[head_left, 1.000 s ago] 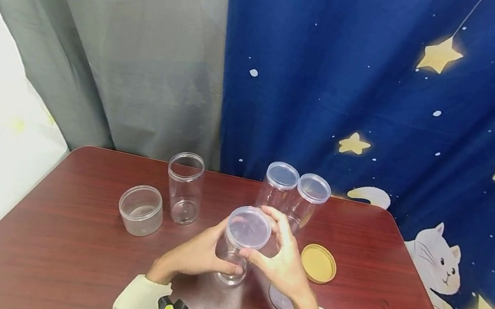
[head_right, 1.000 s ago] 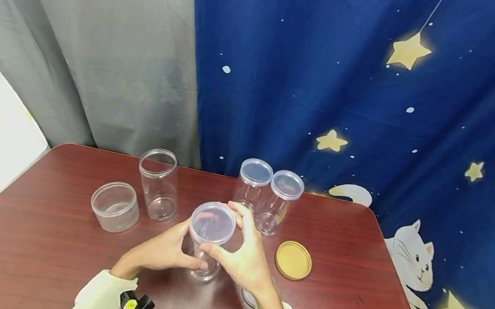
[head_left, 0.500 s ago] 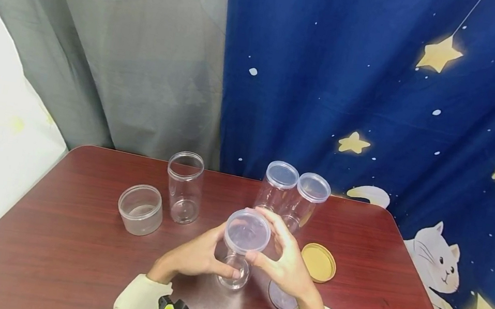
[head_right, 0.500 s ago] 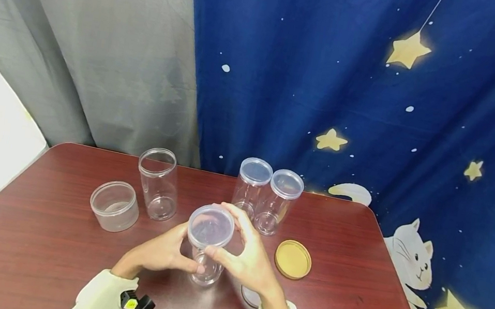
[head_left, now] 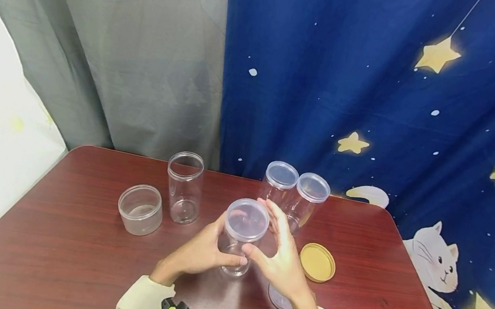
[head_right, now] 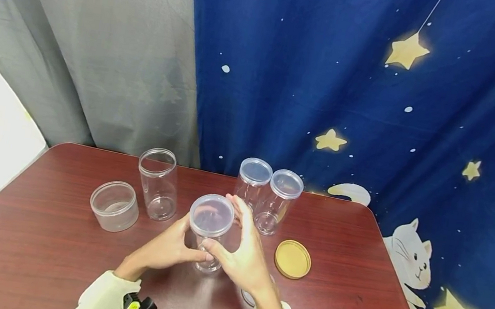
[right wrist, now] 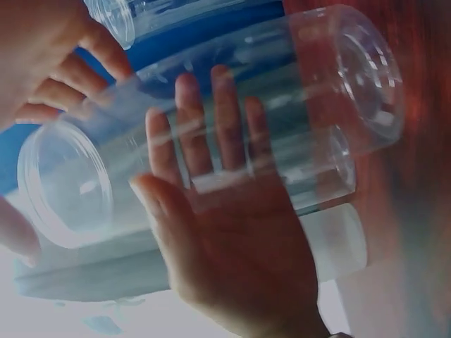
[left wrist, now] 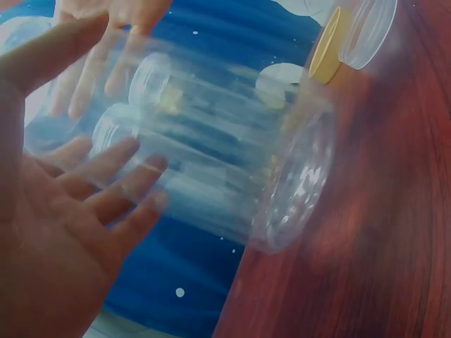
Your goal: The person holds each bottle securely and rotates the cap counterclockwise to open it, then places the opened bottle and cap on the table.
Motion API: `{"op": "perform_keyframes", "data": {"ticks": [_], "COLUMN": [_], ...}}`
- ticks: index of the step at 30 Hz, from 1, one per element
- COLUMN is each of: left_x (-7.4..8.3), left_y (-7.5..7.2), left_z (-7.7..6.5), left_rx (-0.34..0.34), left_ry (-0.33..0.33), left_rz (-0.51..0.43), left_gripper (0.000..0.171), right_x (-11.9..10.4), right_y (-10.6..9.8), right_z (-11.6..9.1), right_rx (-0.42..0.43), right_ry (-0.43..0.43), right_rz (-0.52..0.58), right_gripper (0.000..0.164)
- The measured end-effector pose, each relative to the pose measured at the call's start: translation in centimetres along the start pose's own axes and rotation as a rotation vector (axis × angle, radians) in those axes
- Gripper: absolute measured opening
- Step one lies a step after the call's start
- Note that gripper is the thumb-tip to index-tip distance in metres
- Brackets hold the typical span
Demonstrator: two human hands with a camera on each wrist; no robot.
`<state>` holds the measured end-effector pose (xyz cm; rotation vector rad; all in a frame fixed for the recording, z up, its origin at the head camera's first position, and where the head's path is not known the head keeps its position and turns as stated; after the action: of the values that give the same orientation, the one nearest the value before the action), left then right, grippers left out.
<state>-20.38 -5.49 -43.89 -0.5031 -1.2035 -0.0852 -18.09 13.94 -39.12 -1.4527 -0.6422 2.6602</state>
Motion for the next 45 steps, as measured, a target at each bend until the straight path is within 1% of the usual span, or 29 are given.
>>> {"op": "perform_keyframes", "data": {"ticks": [2, 6, 11, 14, 17, 21, 24, 28, 35, 39, 45], "left_x": [0.0, -0.2, -0.2, -0.1, 0.1, 0.3, 0.4, 0.4, 0.5, 0.6, 0.5], "left_y": [0.2, 0.5, 1.1, 1.4, 1.6, 1.7, 1.7, 1.7, 1.3, 1.2, 0.9], "left_z": [0.0, 0.0, 0.2, 0.3, 0.3, 0.2, 0.2, 0.2, 0.1, 0.1, 0.0], "left_rx": [0.032, 0.084, 0.141, 0.155, 0.157, 0.149, 0.132, 0.11, 0.088, 0.078, 0.058], "left_ry": [-0.008, -0.023, -0.034, -0.029, -0.025, -0.026, -0.018, -0.006, -0.005, -0.009, 0.007], "left_rz": [0.013, 0.045, 0.059, 0.079, 0.106, 0.122, 0.11, 0.094, 0.096, 0.085, 0.077], "left_gripper": [0.093, 0.087, 0.079, 0.079, 0.08, 0.082, 0.082, 0.082, 0.085, 0.085, 0.085], "right_x": [0.0, 0.0, -0.4, -0.5, -0.4, -0.4, -0.3, -0.3, -0.3, -0.3, -0.2], "right_y": [0.3, 0.8, 1.4, 1.7, 1.8, 1.8, 1.6, 1.5, 1.2, 1.0, 0.7], "right_z": [-0.1, -0.2, -0.2, -0.1, -0.1, 0.0, 0.0, 0.0, 0.0, 0.0, 0.0], "right_rx": [0.046, 0.12, 0.187, 0.224, 0.259, 0.287, 0.291, 0.278, 0.241, 0.217, 0.175], "right_ry": [0.004, 0.015, 0.104, 0.133, 0.136, 0.101, 0.085, 0.08, 0.043, 0.039, 0.033], "right_rz": [-0.04, -0.079, -0.15, -0.176, -0.191, -0.189, -0.176, -0.163, -0.115, -0.078, -0.03], "right_gripper": [0.086, 0.086, 0.088, 0.089, 0.088, 0.082, 0.079, 0.08, 0.078, 0.077, 0.076]}}
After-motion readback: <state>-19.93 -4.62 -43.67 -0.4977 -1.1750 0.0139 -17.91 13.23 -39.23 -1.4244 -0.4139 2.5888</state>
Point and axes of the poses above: each hand's wrist, its own z-axis towards the middle knuckle, its own y-axis out of the palm, x = y × z, the point moved 1 cm from there along z, towards the middle knuckle, and after that the axes turned 1 degree about x, right-handed, at the moved point
